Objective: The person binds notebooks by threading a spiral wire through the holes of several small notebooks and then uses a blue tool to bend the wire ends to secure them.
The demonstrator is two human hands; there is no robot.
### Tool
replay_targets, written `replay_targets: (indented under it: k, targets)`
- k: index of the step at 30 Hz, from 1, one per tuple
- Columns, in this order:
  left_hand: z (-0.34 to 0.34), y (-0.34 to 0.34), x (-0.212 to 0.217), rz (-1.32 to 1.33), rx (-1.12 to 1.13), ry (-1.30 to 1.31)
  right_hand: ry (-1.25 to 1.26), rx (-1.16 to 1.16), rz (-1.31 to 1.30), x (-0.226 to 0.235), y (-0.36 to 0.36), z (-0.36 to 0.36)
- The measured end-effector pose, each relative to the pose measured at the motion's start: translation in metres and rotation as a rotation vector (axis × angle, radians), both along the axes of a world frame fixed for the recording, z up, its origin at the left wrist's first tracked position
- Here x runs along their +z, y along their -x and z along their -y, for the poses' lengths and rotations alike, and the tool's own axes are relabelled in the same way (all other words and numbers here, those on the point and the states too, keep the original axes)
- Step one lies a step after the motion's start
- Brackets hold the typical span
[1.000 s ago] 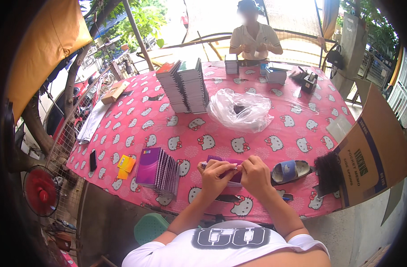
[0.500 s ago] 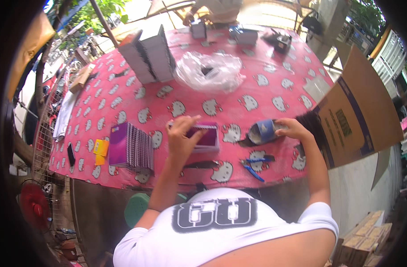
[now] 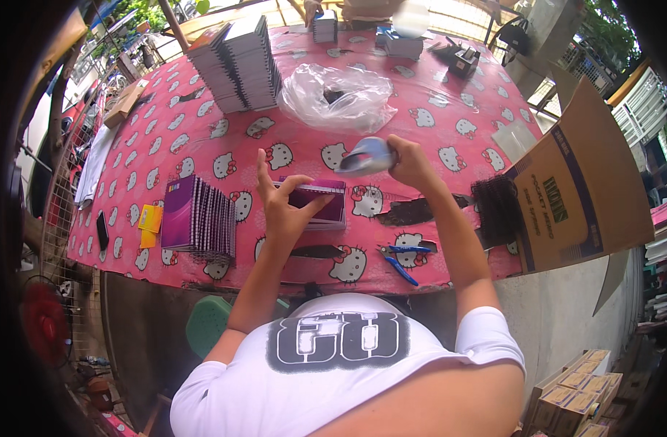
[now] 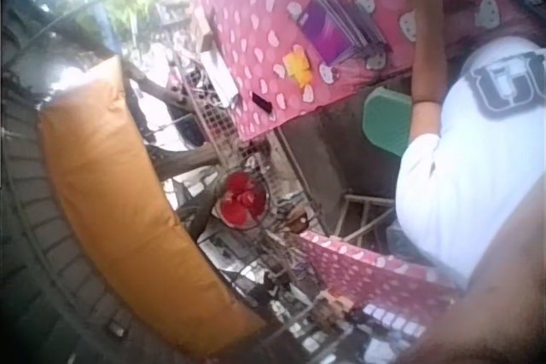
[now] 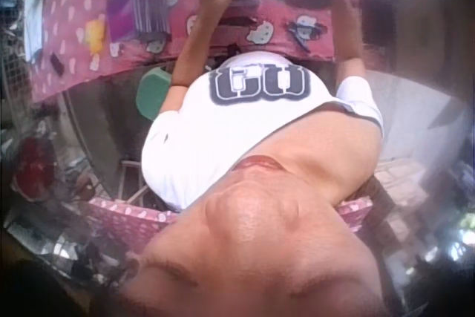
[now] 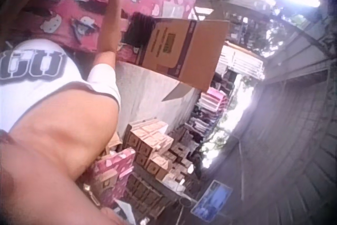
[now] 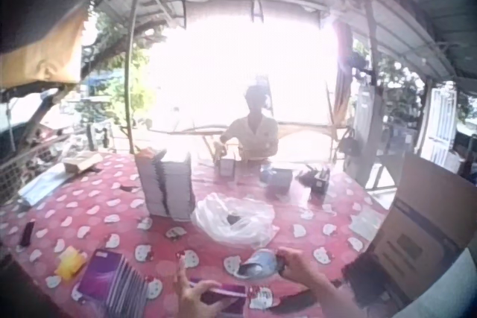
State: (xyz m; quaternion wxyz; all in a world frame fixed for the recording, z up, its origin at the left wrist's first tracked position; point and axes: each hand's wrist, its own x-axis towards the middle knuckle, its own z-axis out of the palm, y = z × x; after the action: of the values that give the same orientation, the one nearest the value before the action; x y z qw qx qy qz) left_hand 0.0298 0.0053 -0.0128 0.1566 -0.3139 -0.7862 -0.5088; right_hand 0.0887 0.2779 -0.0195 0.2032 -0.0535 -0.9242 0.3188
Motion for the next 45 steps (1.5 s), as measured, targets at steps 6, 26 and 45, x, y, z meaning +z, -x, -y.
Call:
replay_targets:
  k: [6,26,45]
  targets:
    - [0.001,0.009,-0.008,-0.018,-0.019,0.042,0.780,0.385,-0.013,0.002,0.007,0.012]
    - [0.016,0.028,-0.006,0.501,-0.180,-0.305,0.493,0.268,0.184,0.025,0.041,0.036]
    - [-0.008,0.024,-0.034,0.586,-0.448,-0.528,-0.396,-0.075,-0.088,0.075,0.029,0.092]
